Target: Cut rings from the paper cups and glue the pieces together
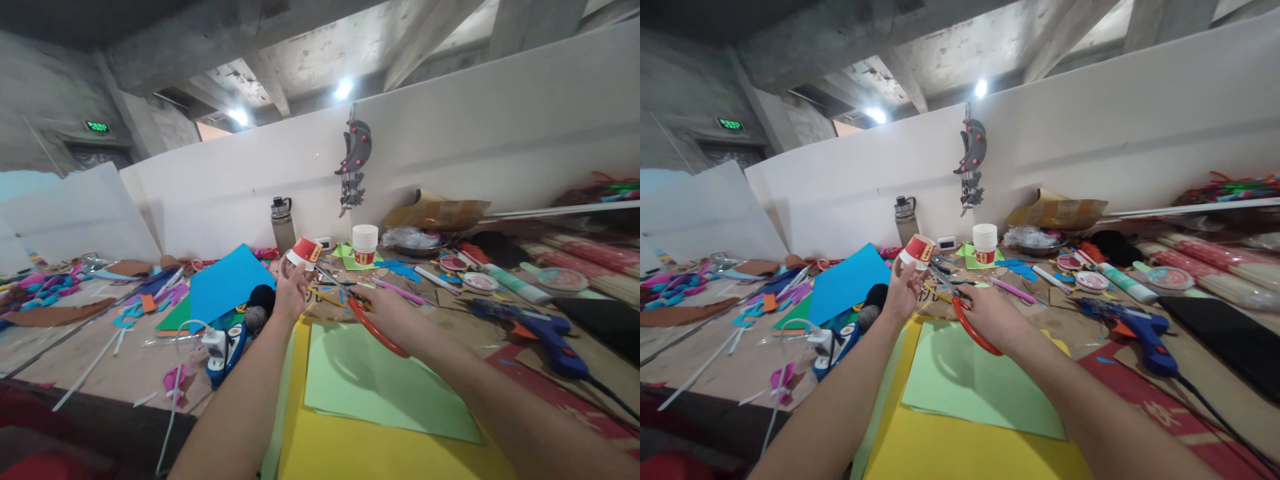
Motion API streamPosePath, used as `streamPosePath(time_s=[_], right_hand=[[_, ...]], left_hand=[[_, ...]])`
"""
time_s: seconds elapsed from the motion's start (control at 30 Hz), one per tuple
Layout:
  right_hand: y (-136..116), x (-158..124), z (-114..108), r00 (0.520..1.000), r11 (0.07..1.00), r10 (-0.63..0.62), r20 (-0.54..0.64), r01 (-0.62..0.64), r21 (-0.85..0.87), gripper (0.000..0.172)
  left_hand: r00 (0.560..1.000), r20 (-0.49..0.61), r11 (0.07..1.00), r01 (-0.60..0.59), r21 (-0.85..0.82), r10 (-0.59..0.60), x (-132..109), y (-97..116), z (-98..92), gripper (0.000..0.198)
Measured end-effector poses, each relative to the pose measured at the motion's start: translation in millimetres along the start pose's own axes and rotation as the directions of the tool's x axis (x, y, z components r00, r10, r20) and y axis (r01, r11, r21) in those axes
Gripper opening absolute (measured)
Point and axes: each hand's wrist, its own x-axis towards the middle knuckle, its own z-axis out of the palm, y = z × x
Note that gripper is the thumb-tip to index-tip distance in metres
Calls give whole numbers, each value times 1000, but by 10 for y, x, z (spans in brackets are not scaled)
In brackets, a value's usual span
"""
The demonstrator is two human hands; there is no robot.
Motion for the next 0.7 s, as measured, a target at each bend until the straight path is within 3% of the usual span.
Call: streamPosePath(time_s=[0.7], right_hand=[[-85, -20, -58, 997, 998, 54, 59, -55, 22, 36]], left_hand=[[997, 45, 997, -59, 54, 57, -27, 32, 34, 58]])
